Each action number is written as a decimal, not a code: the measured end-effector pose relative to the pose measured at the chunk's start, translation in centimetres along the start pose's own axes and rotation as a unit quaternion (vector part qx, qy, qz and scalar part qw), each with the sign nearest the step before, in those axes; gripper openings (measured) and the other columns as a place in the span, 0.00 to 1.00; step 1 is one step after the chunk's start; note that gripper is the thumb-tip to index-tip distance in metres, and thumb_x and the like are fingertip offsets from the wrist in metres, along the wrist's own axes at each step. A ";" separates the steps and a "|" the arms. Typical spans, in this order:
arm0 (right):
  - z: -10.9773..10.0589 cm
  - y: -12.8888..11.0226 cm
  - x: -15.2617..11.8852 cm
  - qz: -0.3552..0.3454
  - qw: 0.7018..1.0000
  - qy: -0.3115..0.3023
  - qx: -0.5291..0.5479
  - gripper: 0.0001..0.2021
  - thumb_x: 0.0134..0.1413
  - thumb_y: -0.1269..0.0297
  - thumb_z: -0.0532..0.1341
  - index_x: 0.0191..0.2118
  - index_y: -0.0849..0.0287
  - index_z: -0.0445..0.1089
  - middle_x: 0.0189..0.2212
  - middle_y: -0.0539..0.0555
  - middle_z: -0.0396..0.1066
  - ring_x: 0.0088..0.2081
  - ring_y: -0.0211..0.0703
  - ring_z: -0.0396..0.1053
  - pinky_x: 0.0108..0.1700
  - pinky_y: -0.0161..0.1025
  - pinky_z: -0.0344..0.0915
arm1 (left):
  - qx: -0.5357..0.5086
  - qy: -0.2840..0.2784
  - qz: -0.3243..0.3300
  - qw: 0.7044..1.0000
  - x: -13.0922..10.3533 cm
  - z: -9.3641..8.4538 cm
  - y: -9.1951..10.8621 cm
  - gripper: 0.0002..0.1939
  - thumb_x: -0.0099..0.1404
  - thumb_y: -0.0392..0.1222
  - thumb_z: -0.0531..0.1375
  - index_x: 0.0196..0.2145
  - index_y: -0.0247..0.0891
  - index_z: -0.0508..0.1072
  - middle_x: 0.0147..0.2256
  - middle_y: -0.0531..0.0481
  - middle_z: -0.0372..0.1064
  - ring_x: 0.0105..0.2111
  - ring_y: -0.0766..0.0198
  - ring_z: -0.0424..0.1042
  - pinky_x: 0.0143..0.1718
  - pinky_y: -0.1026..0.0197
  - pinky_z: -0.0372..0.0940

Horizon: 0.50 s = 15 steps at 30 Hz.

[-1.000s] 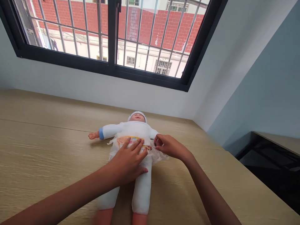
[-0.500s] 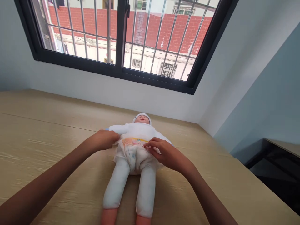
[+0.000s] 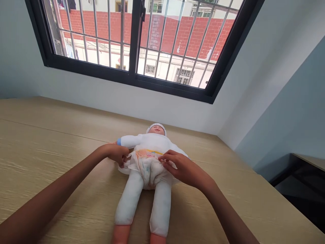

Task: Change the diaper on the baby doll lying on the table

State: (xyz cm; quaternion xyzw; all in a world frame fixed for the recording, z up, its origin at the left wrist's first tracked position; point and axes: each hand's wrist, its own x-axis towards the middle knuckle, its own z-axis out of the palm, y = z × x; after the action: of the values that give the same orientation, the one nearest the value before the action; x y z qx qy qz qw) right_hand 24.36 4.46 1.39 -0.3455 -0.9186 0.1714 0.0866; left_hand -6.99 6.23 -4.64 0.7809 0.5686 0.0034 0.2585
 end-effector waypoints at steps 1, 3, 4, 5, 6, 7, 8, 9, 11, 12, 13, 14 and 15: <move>0.0 0.0 0.0 -0.003 1.000 0.000 0.000 0.12 0.70 0.61 0.58 0.53 0.58 0.71 0.50 0.56 0.74 0.44 0.43 0.74 0.51 0.49 0.73 | -0.010 -0.009 -0.003 1.000 -0.4 -0.5 -0.3 0.17 0.71 0.46 0.62 0.54 0.36 0.72 0.52 0.43 0.72 0.46 0.52 0.75 0.46 0.47 0.74; 0.0 0.1 0.0 -0.007 1.000 0.000 0.000 0.12 0.70 0.61 0.58 0.53 0.58 0.72 0.49 0.56 0.74 0.44 0.43 0.75 0.50 0.49 0.73 | -0.040 -0.035 0.000 0.999 -1.2 -1.7 -0.7 0.17 0.71 0.46 0.62 0.53 0.36 0.72 0.52 0.43 0.72 0.47 0.52 0.75 0.46 0.46 0.73; 0.0 0.1 0.0 -0.009 1.000 0.001 -0.001 0.12 0.70 0.61 0.58 0.53 0.58 0.72 0.49 0.56 0.74 0.44 0.43 0.75 0.50 0.49 0.73 | -0.056 -0.044 0.005 0.997 -1.6 -2.3 -0.8 0.16 0.71 0.46 0.62 0.53 0.35 0.73 0.51 0.43 0.72 0.47 0.52 0.75 0.47 0.46 0.73; -0.1 0.2 0.0 -0.011 1.000 0.003 -0.003 0.12 0.70 0.61 0.58 0.53 0.58 0.72 0.49 0.56 0.74 0.44 0.43 0.75 0.50 0.48 0.73 | -0.073 -0.051 0.011 0.996 -2.0 -2.9 -0.9 0.15 0.71 0.46 0.62 0.51 0.35 0.73 0.51 0.43 0.73 0.47 0.52 0.75 0.47 0.46 0.73; -0.1 0.2 0.0 -0.013 1.000 0.005 -0.005 0.12 0.70 0.61 0.58 0.52 0.58 0.72 0.48 0.55 0.74 0.43 0.43 0.75 0.49 0.48 0.74 | -0.092 -0.056 0.017 0.994 -2.4 -3.4 -0.9 0.15 0.71 0.46 0.62 0.50 0.35 0.74 0.50 0.44 0.73 0.47 0.52 0.75 0.48 0.46 0.73; 0.0 0.3 0.0 -0.016 1.000 0.008 -0.007 0.11 0.70 0.61 0.58 0.52 0.58 0.72 0.48 0.55 0.74 0.43 0.42 0.75 0.49 0.48 0.74 | -0.111 -0.060 0.022 0.992 -2.8 -3.9 -0.8 0.14 0.71 0.47 0.62 0.49 0.35 0.74 0.49 0.44 0.73 0.46 0.52 0.75 0.47 0.47 0.73; 0.0 0.4 0.0 -0.018 1.000 0.013 -0.010 0.11 0.70 0.61 0.58 0.52 0.59 0.72 0.48 0.55 0.75 0.43 0.42 0.75 0.48 0.47 0.74 | -0.130 -0.062 0.027 0.989 -3.1 -4.2 -0.6 0.14 0.72 0.48 0.62 0.48 0.35 0.75 0.48 0.45 0.74 0.45 0.53 0.75 0.46 0.48 0.73; 0.1 0.4 0.0 -0.020 0.999 0.022 -0.015 0.11 0.70 0.62 0.58 0.52 0.59 0.72 0.47 0.55 0.75 0.43 0.42 0.75 0.49 0.48 0.74 | -0.149 -0.063 0.030 0.986 -3.3 -4.4 -0.3 0.15 0.72 0.49 0.61 0.47 0.34 0.75 0.46 0.46 0.74 0.43 0.53 0.76 0.45 0.49 0.73; 0.5 0.0 0.2 -0.023 0.998 0.053 -0.029 0.10 0.69 0.64 0.59 0.52 0.59 0.72 0.50 0.56 0.74 0.48 0.45 0.74 0.53 0.51 0.72 | -0.186 -0.064 0.036 0.980 -3.6 -4.5 0.4 0.16 0.73 0.51 0.60 0.46 0.34 0.75 0.44 0.46 0.74 0.41 0.56 0.76 0.42 0.50 0.73; 0.9 -0.5 0.3 -0.025 0.996 0.073 -0.036 0.10 0.69 0.65 0.59 0.52 0.59 0.72 0.52 0.57 0.73 0.51 0.47 0.73 0.55 0.53 0.70 | -0.203 -0.066 0.040 0.976 -3.7 -4.4 0.9 0.16 0.73 0.51 0.60 0.46 0.34 0.75 0.42 0.46 0.75 0.39 0.57 0.76 0.42 0.51 0.73; 1.3 -1.1 0.5 -0.029 0.995 0.092 -0.041 0.10 0.68 0.66 0.60 0.51 0.60 0.72 0.54 0.57 0.72 0.55 0.49 0.71 0.58 0.55 0.68 | -0.219 -0.069 0.043 0.972 -3.7 -4.3 1.4 0.17 0.73 0.52 0.59 0.46 0.34 0.74 0.41 0.46 0.75 0.38 0.58 0.76 0.42 0.51 0.73; 1.8 -1.9 0.8 -0.036 0.993 0.105 -0.044 0.09 0.68 0.66 0.60 0.50 0.60 0.73 0.56 0.58 0.71 0.57 0.51 0.69 0.60 0.57 0.66 | -0.232 -0.072 0.045 0.969 -3.6 -4.1 1.9 0.17 0.74 0.52 0.58 0.46 0.34 0.74 0.40 0.46 0.75 0.37 0.59 0.76 0.41 0.51 0.74; 2.3 -2.8 1.1 -0.048 0.992 0.109 -0.042 0.09 0.68 0.65 0.60 0.49 0.59 0.73 0.57 0.58 0.70 0.59 0.51 0.67 0.61 0.57 0.65 | -0.243 -0.074 0.045 0.966 -3.6 -3.9 2.4 0.17 0.74 0.52 0.58 0.45 0.34 0.75 0.39 0.47 0.75 0.36 0.59 0.77 0.41 0.51 0.74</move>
State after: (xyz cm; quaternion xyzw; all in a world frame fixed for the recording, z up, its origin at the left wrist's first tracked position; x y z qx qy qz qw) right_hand 21.19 2.68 0.30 -0.3212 -0.9255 0.0899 0.1793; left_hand -7.27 4.07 0.71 0.7179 0.4940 0.0954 0.4811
